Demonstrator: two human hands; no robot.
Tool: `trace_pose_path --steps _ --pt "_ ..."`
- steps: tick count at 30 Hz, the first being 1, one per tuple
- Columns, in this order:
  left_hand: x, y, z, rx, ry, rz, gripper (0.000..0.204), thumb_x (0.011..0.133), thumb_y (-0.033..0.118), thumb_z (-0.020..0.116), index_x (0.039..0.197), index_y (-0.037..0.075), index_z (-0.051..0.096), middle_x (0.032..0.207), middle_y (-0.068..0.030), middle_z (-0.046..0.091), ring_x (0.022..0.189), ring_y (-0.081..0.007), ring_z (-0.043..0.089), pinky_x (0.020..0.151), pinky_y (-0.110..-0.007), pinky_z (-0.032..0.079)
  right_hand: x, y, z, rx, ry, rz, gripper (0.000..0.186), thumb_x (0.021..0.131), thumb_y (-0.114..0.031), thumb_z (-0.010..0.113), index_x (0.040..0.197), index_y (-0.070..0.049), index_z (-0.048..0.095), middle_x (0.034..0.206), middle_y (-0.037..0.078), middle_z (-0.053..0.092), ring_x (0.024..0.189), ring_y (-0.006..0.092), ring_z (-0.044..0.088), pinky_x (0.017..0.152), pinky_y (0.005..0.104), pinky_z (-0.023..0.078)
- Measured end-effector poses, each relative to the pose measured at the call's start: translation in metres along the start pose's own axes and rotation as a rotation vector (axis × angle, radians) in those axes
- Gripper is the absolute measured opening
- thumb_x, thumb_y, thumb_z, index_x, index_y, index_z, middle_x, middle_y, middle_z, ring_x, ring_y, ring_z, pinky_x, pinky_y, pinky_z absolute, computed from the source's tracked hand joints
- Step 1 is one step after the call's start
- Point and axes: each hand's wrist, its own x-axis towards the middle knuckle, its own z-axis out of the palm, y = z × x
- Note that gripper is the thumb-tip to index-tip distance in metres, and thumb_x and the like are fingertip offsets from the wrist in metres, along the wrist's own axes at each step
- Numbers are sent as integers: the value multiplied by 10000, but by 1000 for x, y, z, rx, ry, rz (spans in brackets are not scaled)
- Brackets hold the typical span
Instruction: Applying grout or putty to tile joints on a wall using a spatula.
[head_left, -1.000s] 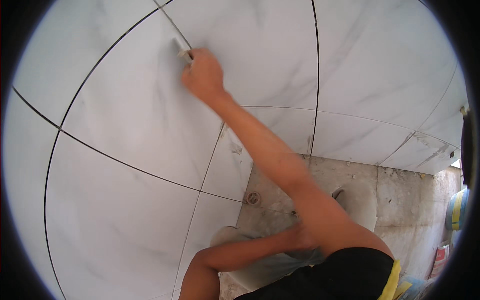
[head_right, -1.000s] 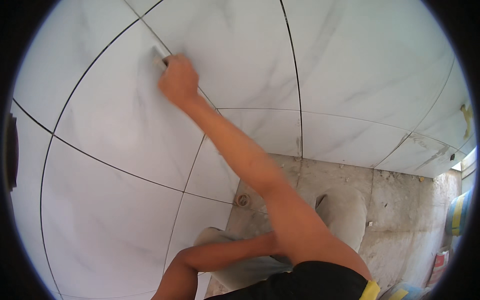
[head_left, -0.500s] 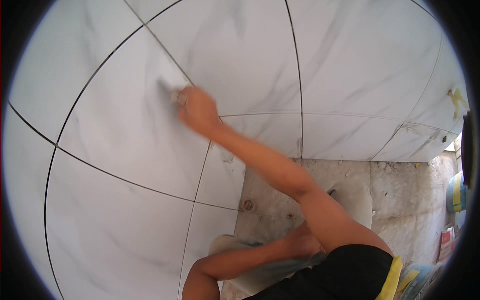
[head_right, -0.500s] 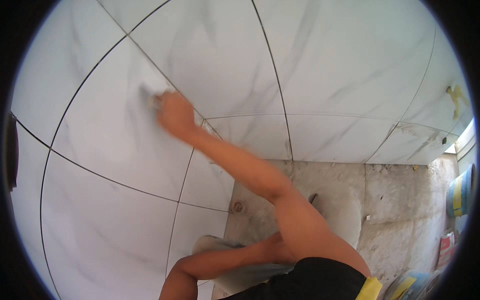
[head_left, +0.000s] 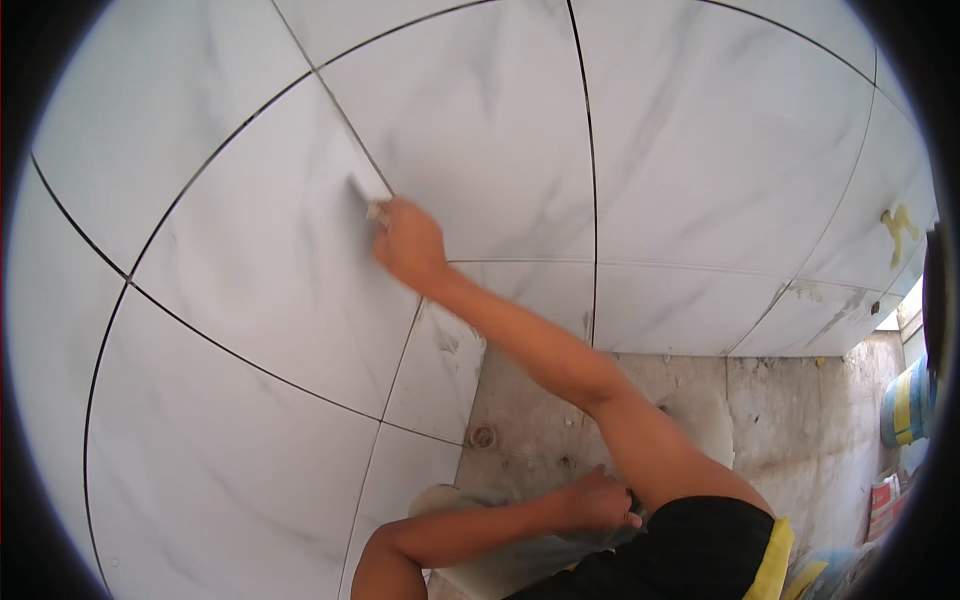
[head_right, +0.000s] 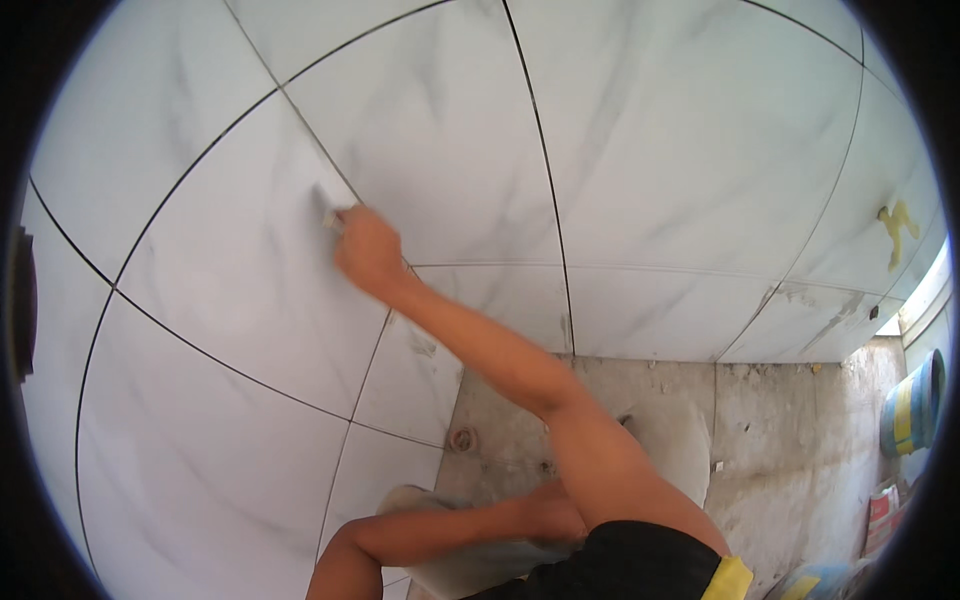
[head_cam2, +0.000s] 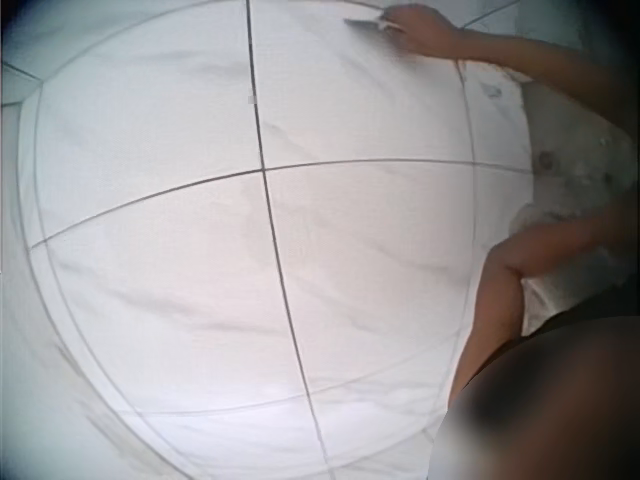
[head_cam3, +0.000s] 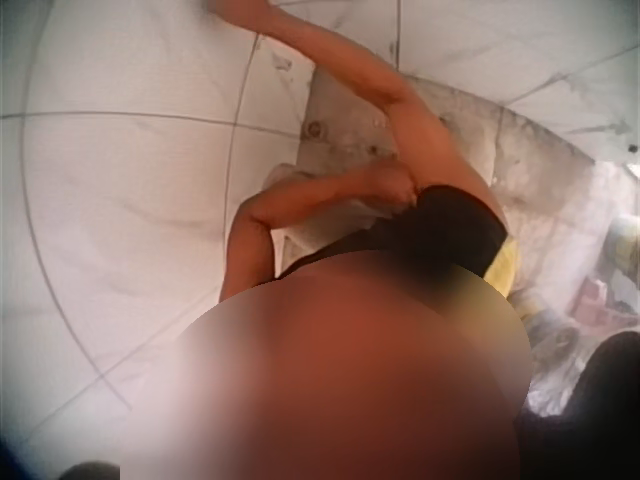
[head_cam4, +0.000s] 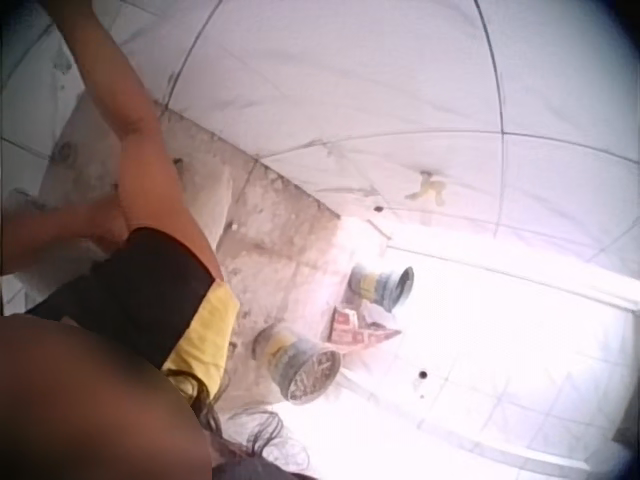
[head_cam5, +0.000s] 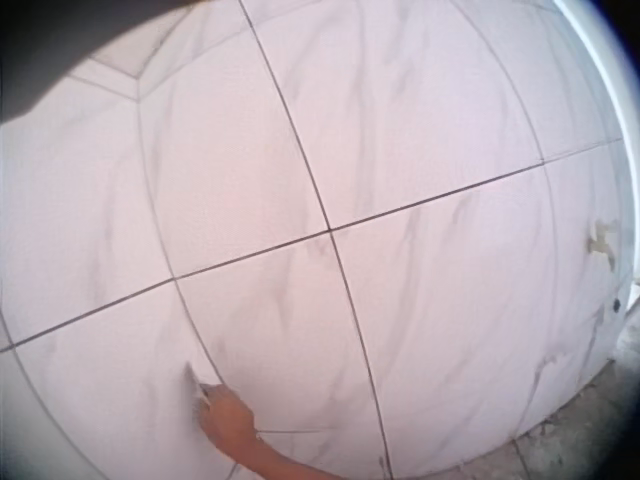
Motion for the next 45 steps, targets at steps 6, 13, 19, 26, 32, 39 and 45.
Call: trace_pose_path --steps 6,13,19,26,32,39,45 --pt "4 -8 16 -8 170 128 570 1005 523 432 866 47 713 919 -172 694 957 -393 656 918 -612 398 4 7 2 -47 -86 106 243 827 -103 625 1059 -67 686 962 189 676 909 399 648 786 476 528" --pt "4 -13 23 120 59 83 620 1012 540 402 793 46 706 826 -179 683 862 -402 663 868 -589 431 32 -13 -9 -114 -110 138 191 855 -96 595 1015 -42 685 934 192 694 883 390 666 745 492 530" --pt "-1 15 -20 136 -145 81 620 1023 525 397 776 44 701 809 -176 685 833 -402 666 869 -570 437 44 -17 -15 -40 -134 209 195 854 -91 607 1031 -55 678 1011 177 680 941 372 655 800 473 524" --pt "-7 1 -4 269 74 117 632 1024 537 390 772 45 698 823 -172 694 837 -396 669 861 -569 443 110 -67 -31 -141 -216 161 242 870 -136 577 1063 -56 698 1008 194 683 945 377 656 828 494 526" --pt "-7 22 -25 180 -158 11 631 1023 517 409 752 21 690 827 -181 692 841 -400 669 848 -560 451 105 -77 -30 -92 -113 -74 204 866 -113 579 997 -25 708 903 212 690 858 396 666 746 496 539" --pt "1 -7 12 83 -66 74 628 1021 521 410 740 33 688 804 -170 687 838 -395 672 814 -563 463 98 -86 -9 -161 -24 -151 232 805 -68 588 1016 -24 676 1022 197 624 967 395 643 827 502 523" --pt "3 -5 16 38 -70 -32 572 1010 508 443 813 43 712 865 -156 700 892 -370 677 873 -560 435 92 -63 -10 -176 -15 -234 216 764 -24 610 978 5 626 1067 181 596 977 374 613 772 477 534"
